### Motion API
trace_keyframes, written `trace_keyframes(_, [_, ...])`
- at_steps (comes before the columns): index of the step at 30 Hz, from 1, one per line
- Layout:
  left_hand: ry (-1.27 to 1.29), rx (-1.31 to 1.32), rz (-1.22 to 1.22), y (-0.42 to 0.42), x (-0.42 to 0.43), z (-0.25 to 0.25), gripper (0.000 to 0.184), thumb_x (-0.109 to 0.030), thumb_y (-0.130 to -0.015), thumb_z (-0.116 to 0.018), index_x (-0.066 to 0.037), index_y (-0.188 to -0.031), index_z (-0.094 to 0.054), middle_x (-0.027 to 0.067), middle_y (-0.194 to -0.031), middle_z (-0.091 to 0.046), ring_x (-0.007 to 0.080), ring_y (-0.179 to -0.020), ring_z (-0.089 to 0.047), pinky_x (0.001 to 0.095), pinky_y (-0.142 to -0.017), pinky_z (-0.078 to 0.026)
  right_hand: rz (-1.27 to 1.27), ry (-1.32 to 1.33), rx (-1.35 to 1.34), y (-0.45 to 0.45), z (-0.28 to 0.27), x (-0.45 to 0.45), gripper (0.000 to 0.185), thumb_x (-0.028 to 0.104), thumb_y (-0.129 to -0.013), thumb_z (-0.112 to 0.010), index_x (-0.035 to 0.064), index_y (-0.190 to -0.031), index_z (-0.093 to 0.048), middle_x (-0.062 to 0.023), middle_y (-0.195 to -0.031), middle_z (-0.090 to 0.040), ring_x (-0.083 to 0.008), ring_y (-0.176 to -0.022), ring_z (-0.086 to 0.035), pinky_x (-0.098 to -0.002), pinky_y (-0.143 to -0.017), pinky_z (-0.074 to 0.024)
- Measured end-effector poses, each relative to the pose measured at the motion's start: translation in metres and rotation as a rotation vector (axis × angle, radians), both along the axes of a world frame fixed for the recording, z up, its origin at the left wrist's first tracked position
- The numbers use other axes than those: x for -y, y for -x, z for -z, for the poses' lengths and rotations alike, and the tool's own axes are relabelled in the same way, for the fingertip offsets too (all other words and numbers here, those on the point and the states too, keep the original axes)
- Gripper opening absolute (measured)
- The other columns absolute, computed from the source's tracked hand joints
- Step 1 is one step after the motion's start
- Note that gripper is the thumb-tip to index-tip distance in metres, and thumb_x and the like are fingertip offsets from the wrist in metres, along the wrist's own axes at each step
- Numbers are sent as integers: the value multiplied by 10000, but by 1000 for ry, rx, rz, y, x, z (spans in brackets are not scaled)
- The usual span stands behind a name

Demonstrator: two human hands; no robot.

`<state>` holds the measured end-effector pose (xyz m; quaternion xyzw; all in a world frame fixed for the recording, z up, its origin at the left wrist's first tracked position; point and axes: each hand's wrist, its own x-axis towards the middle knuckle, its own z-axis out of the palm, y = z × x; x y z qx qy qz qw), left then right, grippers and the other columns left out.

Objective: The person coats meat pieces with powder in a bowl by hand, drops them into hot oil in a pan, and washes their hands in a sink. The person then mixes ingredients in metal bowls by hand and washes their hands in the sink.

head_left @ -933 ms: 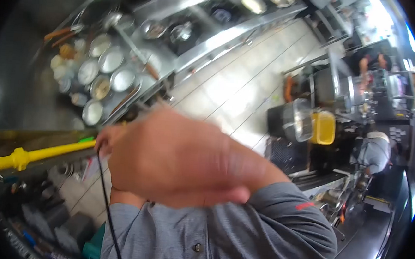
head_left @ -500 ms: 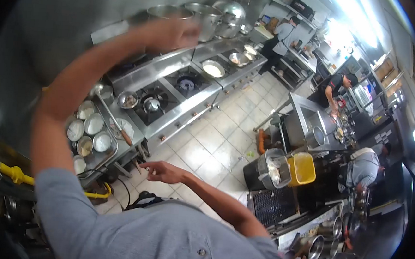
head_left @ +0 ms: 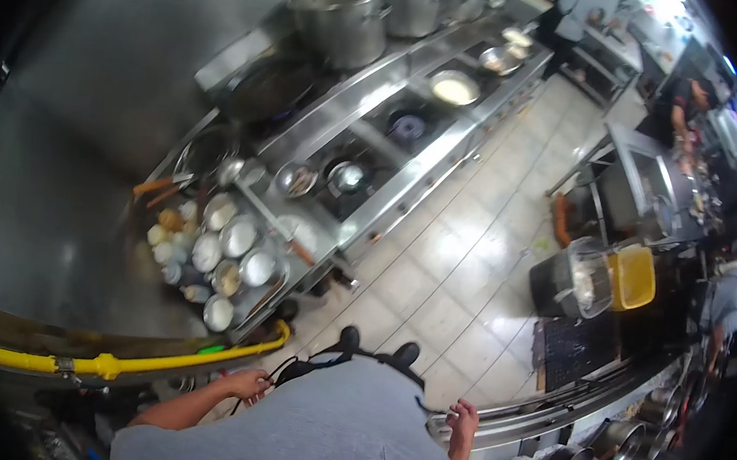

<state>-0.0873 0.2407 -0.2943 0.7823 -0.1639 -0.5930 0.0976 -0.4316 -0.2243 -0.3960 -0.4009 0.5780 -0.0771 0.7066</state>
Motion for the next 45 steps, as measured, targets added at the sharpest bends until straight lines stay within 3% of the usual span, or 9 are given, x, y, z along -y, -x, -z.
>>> trace_keyframes(7, [-335, -73, 196, -30, -28, -44, 885, -764, -748, -573, -28, -1238, -612, 243, -1205, -621, 384, -1100, -599, 439, -972, -453, -1126, 581, -334, -132, 65, 2, 531, 466, -893, -562, -54, -983, -618, -322, -930, -632, -476, -918, -614, -509, -790, -477])
trace_keyframes(12, [143, 427, 91, -87, 21, -60, 807, -337, -763, -768, -40, -1422, -410, 202, -1257, -597, 345, -1113, -594, 382, -950, -467, -1013, 445, 92, -249, -13, 11, 266, 126, -928, -590, -15, -1151, -619, -91, -873, -670, -121, -762, -622, -279, -664, -501])
trace_keyframes(17, [554, 313, -420, -86, 78, -142, 499, -185, -852, -710, -43, -1297, -535, 106, -1146, -667, 202, -944, -669, 336, -873, -498, -1147, 915, 313, -340, -201, 38, 283, 140, -947, -577, 8, -1195, -613, -93, -980, -677, -154, -873, -639, -292, -810, -508])
trace_keyframes(21, [377, 321, -684, -9, 105, -183, 393, -246, -851, -707, -84, -1189, -586, 83, -1006, -658, 199, -898, -645, 348, -775, -501, -1052, 698, 433, -340, -163, 76, 269, 126, -945, -560, 0, -1176, -619, -91, -970, -678, -154, -866, -639, -292, -801, -510])
trace_keyframes(26, [-249, 591, -394, 176, 104, -52, 434, -397, -974, -444, -142, -1318, -518, 220, -1335, -498, 459, -1324, -361, 719, -1029, -246, -1046, 553, 485, -336, -130, 85, 256, 108, -943, -538, -8, -1152, -627, -88, -956, -679, -154, -858, -639, -291, -791, -512])
trace_keyframes(29, [-91, 525, -600, 218, 91, -34, 323, -313, -997, -406, -41, -996, -578, 217, -1039, -645, 437, -925, -633, 519, -801, -498, -1039, 543, 522, -342, -119, 80, 250, 98, -941, -524, -14, -1138, -631, -87, -949, -680, -154, -853, -639, -291, -784, -513])
trace_keyframes(34, [48, 279, -1063, 231, 98, -82, 482, -439, -1024, -396, -39, -1213, -588, 196, -1037, -668, 342, -986, -634, 407, -871, -486, -983, 537, 531, -337, -117, 82, 244, 80, -939, -502, -23, -1113, -638, -84, -935, -681, -154, -845, -639, -291, -774, -514])
trace_keyframes(43, [386, 153, -687, 174, 7, -8, 494, -469, -959, -542, -71, -1252, -547, 100, -1147, -622, 226, -1068, -578, 369, -889, -486, -826, 624, 521, -326, -131, 74, 248, 49, -934, -463, -39, -1070, -652, -79, -912, -684, -154, -829, -639, -290, -755, -518])
trace_keyframes(45, [302, -441, -1168, 161, -10, -5, 550, -533, -926, -558, -107, -1272, -537, 47, -1175, -595, 201, -1093, -559, 362, -883, -490, -769, 654, 532, -329, -134, 75, 252, 42, -933, -454, -42, -1060, -655, -78, -906, -684, -154, -826, -639, -290, -751, -518])
